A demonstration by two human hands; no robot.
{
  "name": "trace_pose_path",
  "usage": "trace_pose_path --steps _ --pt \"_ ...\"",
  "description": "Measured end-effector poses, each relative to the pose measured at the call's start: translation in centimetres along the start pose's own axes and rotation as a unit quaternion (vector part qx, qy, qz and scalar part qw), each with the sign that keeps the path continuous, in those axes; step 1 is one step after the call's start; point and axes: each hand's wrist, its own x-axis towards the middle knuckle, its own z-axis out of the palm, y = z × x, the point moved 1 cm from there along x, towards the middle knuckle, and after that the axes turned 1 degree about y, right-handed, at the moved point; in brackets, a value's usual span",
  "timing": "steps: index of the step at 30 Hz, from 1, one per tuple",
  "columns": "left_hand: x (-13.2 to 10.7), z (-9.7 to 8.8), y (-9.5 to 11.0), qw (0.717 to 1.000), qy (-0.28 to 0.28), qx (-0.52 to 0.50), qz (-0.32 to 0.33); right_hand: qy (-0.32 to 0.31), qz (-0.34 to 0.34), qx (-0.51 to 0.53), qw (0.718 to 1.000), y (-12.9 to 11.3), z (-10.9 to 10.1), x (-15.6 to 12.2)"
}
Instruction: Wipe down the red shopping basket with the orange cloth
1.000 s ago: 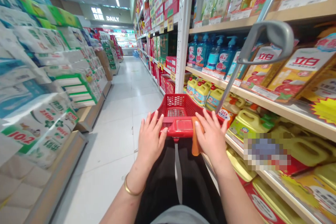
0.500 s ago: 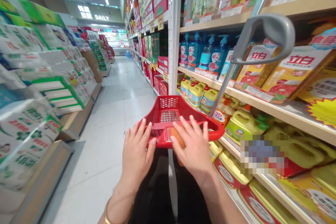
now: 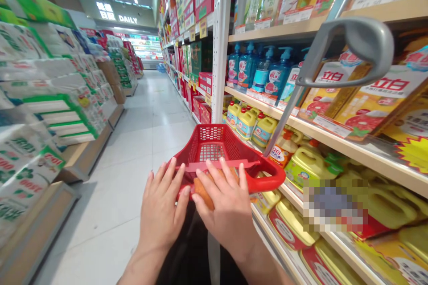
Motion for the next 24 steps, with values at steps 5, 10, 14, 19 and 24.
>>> trace_pose_path --steps 5,10,14,19,24 --pt "0.0 0.1 0.0 1.0 0.001 -0.001 0.004 0.018 0.162 -0.088 0.983 7.4 -2.1 -2.1" --pt "0.1 0.1 0.0 1.0 0.01 -0.008 -0.007 0.027 0.177 -0.11 0.978 6.8 -1.9 -1.5" --pt "0.1 0.0 -0.1 1.0 0.002 -0.005 0.002 0.014 0.072 -0.054 0.996 1.6 -0.4 0.1" --pt "0.1 -0.1 -0.1 1.0 -0.004 -0.002 0.009 -0.005 0.066 -0.038 0.997 2.2 -0.7 -0.4" --pt "0.1 0.0 0.1 1.0 -0.01 -0.009 -0.005 0.008 0.177 -0.098 0.979 7.5 -2.1 -2.2"
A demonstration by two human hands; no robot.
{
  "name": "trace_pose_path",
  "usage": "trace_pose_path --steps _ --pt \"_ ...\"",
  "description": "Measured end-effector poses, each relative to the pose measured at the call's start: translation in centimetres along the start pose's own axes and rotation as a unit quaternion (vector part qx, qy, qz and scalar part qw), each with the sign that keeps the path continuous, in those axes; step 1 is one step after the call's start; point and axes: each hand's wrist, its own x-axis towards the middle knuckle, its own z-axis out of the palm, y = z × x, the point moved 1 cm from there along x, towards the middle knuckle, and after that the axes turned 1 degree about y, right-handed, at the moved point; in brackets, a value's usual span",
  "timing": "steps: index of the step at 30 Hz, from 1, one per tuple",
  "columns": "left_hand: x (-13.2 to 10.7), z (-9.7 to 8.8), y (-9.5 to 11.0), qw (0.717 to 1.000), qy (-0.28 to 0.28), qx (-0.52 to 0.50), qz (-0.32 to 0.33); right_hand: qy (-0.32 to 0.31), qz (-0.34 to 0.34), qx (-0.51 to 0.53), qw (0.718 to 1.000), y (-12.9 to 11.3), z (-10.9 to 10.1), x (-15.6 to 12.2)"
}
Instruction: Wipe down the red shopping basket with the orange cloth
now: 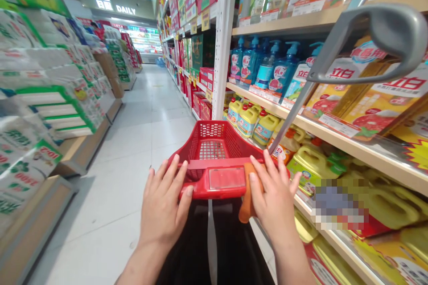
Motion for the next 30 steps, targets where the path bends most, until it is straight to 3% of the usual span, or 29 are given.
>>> trace_pose_path --steps 2,4,10,12,14,16,20,22,24,28,30 --pt "0.1 0.0 0.1 1.0 0.001 -0.002 -0.009 0.007 0.016 -0.016 1.0 0.5 0.1 0.0" --pt "0.1 0.0 0.2 1.0 0.005 -0.003 -0.016 0.008 0.009 -0.019 1.0 -0.4 0.3 0.0" --pt "0.2 -0.1 0.2 1.0 0.008 -0.002 -0.01 -0.007 -0.106 0.044 0.993 -7.2 0.5 -0.6" --pt "0.2 -0.2 0.2 1.0 0.006 -0.003 -0.006 -0.016 -0.139 0.066 0.988 -8.4 0.4 -0.7" --pt "0.2 -0.3 0.2 1.0 0.003 -0.004 -0.004 -0.023 -0.143 0.076 0.987 -7.9 0.2 -0.7" --pt "0.2 -0.3 0.3 1.0 0.0 -0.005 -0.005 -0.027 -0.116 0.069 0.991 -5.8 0.1 -0.4" --pt "0.3 -0.4 0.6 1.0 -0.001 -0.013 -0.01 -0.011 -0.009 0.032 0.999 -0.7 -0.2 0.4" --pt "0.4 -0.5 0.7 1.0 0.001 -0.018 -0.019 -0.008 0.03 0.02 0.999 0.0 -0.3 0.8" --pt "0.6 -0.6 0.9 0.999 0.006 -0.023 -0.034 -0.013 0.023 0.018 0.999 -1.5 -0.4 0.8" --pt "0.7 -1.0 1.0 0.999 -0.006 -0.022 -0.037 -0.035 -0.088 0.051 0.994 -7.7 -0.4 0.2" --pt "0.8 -1.2 1.0 0.999 -0.016 -0.019 -0.033 -0.053 -0.133 0.076 0.987 -9.7 -0.4 0.1"
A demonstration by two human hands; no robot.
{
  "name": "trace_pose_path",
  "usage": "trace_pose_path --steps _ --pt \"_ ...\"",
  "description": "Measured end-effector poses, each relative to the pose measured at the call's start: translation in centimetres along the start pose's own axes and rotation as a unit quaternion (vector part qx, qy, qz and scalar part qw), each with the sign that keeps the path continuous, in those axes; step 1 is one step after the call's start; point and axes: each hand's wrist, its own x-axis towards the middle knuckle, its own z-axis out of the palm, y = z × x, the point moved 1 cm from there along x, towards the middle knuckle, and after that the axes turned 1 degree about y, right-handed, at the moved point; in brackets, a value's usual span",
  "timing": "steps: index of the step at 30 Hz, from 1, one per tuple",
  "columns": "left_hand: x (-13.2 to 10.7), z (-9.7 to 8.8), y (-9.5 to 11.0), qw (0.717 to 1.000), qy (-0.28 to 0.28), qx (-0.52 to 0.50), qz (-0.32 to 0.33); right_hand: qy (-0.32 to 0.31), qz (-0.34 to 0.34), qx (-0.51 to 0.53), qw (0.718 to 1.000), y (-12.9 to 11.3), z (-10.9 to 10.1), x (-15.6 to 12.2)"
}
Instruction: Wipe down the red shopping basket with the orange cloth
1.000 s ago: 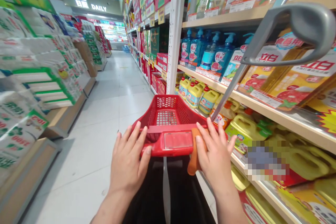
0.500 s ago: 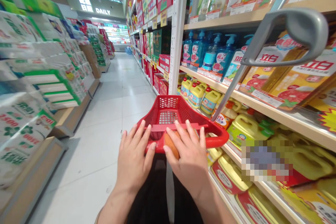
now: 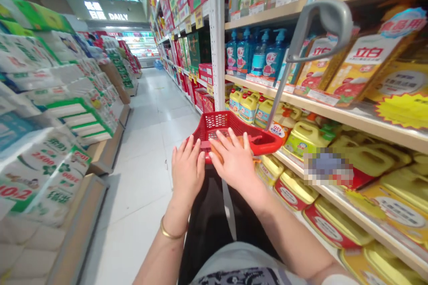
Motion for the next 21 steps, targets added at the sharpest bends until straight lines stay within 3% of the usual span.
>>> trace_pose_path --steps 3,7,9,12,17,19,21 --pt "0.0 -0.2 0.1 1.0 -0.001 0.001 0.002 -0.009 0.006 0.021 1.0 1.0 -0.4 -0.1" --pt "0.1 0.0 0.5 1.0 -0.001 -0.005 0.004 0.017 0.132 0.002 0.991 6.7 -1.6 -1.0" --pt "0.1 0.1 0.6 1.0 0.006 -0.007 -0.004 0.027 0.181 -0.019 0.983 8.4 -2.0 -0.8" --pt "0.2 0.2 0.5 1.0 0.017 -0.004 -0.011 0.038 0.172 -0.032 0.984 6.8 -1.5 -0.3" --pt "0.1 0.4 -0.3 1.0 0.016 -0.004 0.003 0.022 -0.016 0.019 0.999 -0.2 0.6 0.4" --pt "0.1 0.3 -0.4 1.0 0.012 -0.003 0.005 0.004 -0.037 0.039 0.999 -0.3 0.5 0.4" --pt "0.0 0.3 -0.2 1.0 0.004 -0.003 0.007 -0.003 -0.002 0.043 0.999 1.9 -0.2 -0.1"
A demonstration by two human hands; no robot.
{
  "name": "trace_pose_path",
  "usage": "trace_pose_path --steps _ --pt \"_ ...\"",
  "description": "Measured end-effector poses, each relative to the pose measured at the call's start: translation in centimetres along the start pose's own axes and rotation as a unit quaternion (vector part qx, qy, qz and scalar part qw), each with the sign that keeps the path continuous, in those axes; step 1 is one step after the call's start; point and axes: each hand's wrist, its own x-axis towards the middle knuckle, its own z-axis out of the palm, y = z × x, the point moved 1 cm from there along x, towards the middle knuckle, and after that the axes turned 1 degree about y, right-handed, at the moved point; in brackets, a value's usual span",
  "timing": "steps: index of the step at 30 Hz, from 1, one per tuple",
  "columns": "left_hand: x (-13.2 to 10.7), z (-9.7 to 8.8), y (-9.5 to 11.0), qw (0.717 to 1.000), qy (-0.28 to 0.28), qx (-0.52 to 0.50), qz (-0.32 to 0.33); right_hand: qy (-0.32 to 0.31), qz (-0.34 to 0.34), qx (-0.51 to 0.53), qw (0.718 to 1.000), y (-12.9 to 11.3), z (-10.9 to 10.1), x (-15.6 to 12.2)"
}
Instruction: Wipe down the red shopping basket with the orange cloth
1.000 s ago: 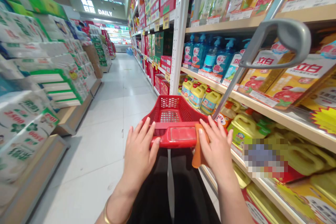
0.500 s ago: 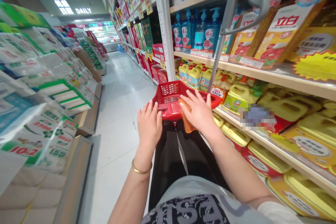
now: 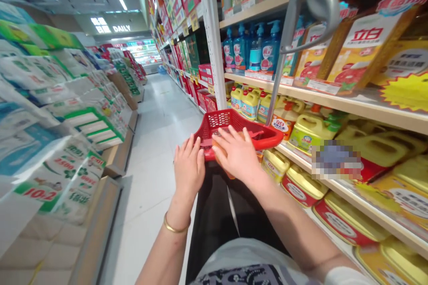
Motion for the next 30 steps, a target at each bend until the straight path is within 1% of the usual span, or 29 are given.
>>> trace_pose_path --steps 3,4,5,6,7,8,10,12,14,15,16,18,21,22,23,24,25,27,30 --pt "0.0 -0.1 0.5 1.0 -0.003 -0.006 -0.008 0.011 0.092 -0.025 0.995 4.6 -1.9 -0.6" --pt "0.1 -0.1 0.6 1.0 0.0 -0.007 -0.014 0.014 0.12 -0.037 0.992 5.7 -2.3 -0.7" --pt "0.1 0.0 0.7 1.0 0.003 -0.008 -0.02 0.016 0.141 -0.048 0.989 6.3 -2.5 -0.6" --pt "0.1 0.0 0.8 1.0 0.009 -0.008 -0.025 0.017 0.153 -0.056 0.987 6.4 -2.5 -0.5" --pt "0.1 0.1 0.8 0.999 0.015 -0.007 -0.027 0.017 0.151 -0.061 0.986 5.8 -2.2 -0.3" --pt "0.1 0.1 0.7 0.999 0.019 -0.006 -0.027 0.016 0.137 -0.062 0.989 4.7 -1.8 -0.1" --pt "0.1 0.2 0.5 1.0 0.023 -0.005 -0.019 0.007 0.078 -0.055 0.995 1.6 -0.5 0.6" --pt "0.1 0.3 0.1 1.0 0.019 -0.005 -0.01 -0.016 0.011 -0.042 0.999 -1.4 0.6 1.5" --pt "0.0 0.2 -0.1 1.0 0.013 -0.008 -0.006 -0.038 -0.028 -0.029 0.998 -2.9 1.1 1.9" --pt "0.0 0.2 -0.1 1.0 0.011 -0.01 -0.006 -0.043 -0.035 -0.024 0.998 -2.9 1.0 1.8" --pt "0.0 0.2 0.0 1.0 0.009 -0.012 -0.006 -0.045 -0.032 -0.021 0.998 -2.4 0.8 1.5" --pt "-0.1 0.2 0.3 1.0 0.009 -0.014 -0.008 -0.039 0.0 -0.022 0.999 -0.1 -0.2 0.5" --pt "-0.1 0.2 0.6 1.0 0.013 -0.012 -0.016 -0.007 0.084 -0.049 0.995 4.6 -1.9 -0.6" --pt "0.0 0.2 0.6 1.0 0.015 -0.011 -0.018 0.007 0.108 -0.061 0.992 5.7 -2.2 -0.8" --pt "0.0 0.3 0.6 1.0 0.019 -0.009 -0.02 0.021 0.126 -0.071 0.989 6.3 -2.3 -0.8" --pt "0.0 0.4 0.5 0.999 0.025 -0.007 -0.021 0.034 0.136 -0.08 0.987 6.3 -2.1 -0.8" --pt "0.0 0.4 0.4 0.999 0.031 -0.005 -0.021 0.047 0.138 -0.084 0.986 5.8 -1.7 -0.7" --pt "-0.2 0.6 0.0 0.999 0.042 -0.002 -0.014 0.064 0.109 -0.081 0.989 3.4 -0.3 -0.4" --pt "-0.3 0.8 -0.6 0.999 0.046 -0.002 0.008 0.053 0.001 -0.054 0.997 -1.2 1.8 0.4"
